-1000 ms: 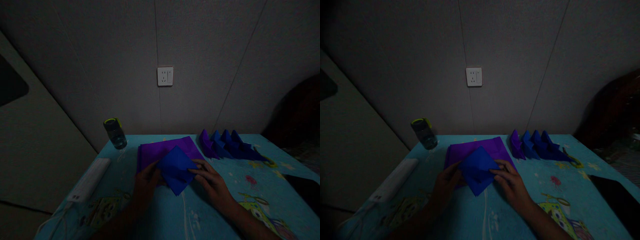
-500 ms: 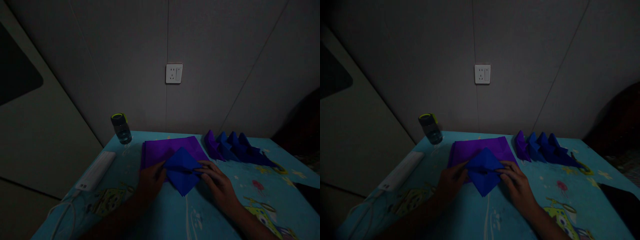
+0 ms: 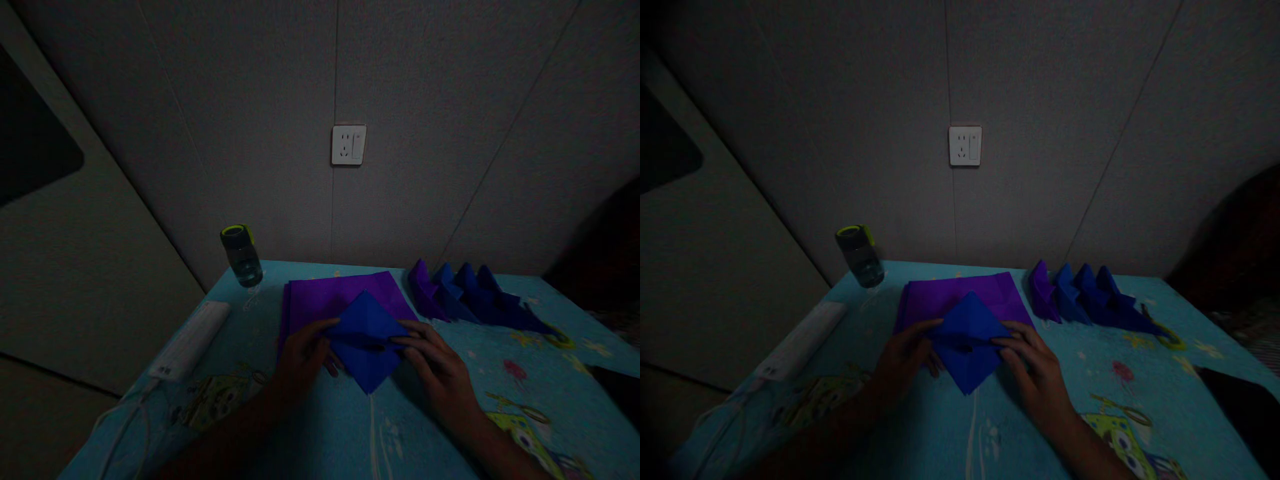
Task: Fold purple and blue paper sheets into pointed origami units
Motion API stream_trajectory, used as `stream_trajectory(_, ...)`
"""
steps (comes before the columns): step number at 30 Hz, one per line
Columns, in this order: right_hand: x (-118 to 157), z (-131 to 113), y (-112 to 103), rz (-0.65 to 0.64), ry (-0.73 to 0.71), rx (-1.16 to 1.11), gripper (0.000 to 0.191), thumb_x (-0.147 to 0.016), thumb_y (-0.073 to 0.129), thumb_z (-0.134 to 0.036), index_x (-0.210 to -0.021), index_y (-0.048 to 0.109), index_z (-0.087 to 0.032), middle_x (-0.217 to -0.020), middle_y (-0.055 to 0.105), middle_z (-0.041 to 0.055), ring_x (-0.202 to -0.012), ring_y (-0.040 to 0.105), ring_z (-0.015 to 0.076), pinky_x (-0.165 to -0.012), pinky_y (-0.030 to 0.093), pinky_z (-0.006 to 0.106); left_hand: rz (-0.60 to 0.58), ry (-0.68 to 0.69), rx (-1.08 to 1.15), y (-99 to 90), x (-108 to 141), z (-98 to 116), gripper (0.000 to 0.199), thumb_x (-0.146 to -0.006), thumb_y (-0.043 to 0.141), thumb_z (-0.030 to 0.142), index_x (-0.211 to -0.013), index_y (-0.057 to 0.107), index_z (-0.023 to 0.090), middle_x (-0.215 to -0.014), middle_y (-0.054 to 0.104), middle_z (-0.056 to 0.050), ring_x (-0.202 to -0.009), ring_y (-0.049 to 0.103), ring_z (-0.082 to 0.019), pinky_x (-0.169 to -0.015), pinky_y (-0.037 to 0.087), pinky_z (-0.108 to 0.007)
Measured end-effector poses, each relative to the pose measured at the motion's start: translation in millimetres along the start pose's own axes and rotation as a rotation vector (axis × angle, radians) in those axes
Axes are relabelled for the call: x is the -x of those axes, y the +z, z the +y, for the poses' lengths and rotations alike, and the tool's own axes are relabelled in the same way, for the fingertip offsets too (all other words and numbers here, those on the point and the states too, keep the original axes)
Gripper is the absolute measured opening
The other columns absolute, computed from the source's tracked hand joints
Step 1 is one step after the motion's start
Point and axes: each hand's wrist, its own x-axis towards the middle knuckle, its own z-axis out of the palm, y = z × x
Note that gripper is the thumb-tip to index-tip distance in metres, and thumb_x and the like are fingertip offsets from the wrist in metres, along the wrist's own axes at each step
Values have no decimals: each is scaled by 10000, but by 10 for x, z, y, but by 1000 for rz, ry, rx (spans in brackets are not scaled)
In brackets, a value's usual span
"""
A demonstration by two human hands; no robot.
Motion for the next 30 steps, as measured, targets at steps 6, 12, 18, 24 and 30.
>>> stream_trajectory(6, -41, -35, -24, 85, 198, -117, 200, -900, 599, -370, -889, 765, -259, -1011, 728, 71, -908, 675, 217, -764, 543, 303, -115, 256, -22, 2, 55, -20, 271, -910, 566, 300, -1146, 669, 214, -935, 626, -50, -544, 674, -96, -510, 578, -234)
stream_trajectory(12, -53, -17, 0, 147, 387, -261, 190, -817, 689, -415, -846, 754, -239, -935, 740, 62, -891, 671, 228, -793, 531, 319, -158, 307, -84, -16, 70, -31, 296, -881, 622, 262, -1171, 674, 249, -973, 630, -53, -584, 691, -103, -543, 578, -231)
stream_trajectory(18, -81, -60, 20, 224, 533, -367, 306, -699, 785, -444, -894, 730, -214, -753, 719, 32, -702, 651, 188, -631, 522, 279, -98, 247, -230, -8, 48, 35, 249, -915, 556, 274, -1100, 700, 188, -900, 698, -63, -590, 689, -117, -593, 556, -244)
stream_trajectory(24, -96, -61, 16, 145, 593, -431, 403, -708, 775, -460, -1012, 739, -198, -741, 703, 27, -678, 631, 170, -607, 505, 268, -76, 88, -236, 3, 62, 40, 440, -931, 531, 345, -1339, 515, 179, -698, 681, 2, -635, 699, -156, -622, 542, -251)
stream_trajectory(30, -72, -70, 15, 90, 471, -321, 283, -795, 708, -423, -993, 757, -227, -899, 711, 48, -806, 646, 192, -687, 505, 285, -106, -55, -97, 24, 74, 42, 630, -879, 594, 436, -1434, 408, 202, -927, 720, -58, -723, 715, -189, -650, 567, -286)
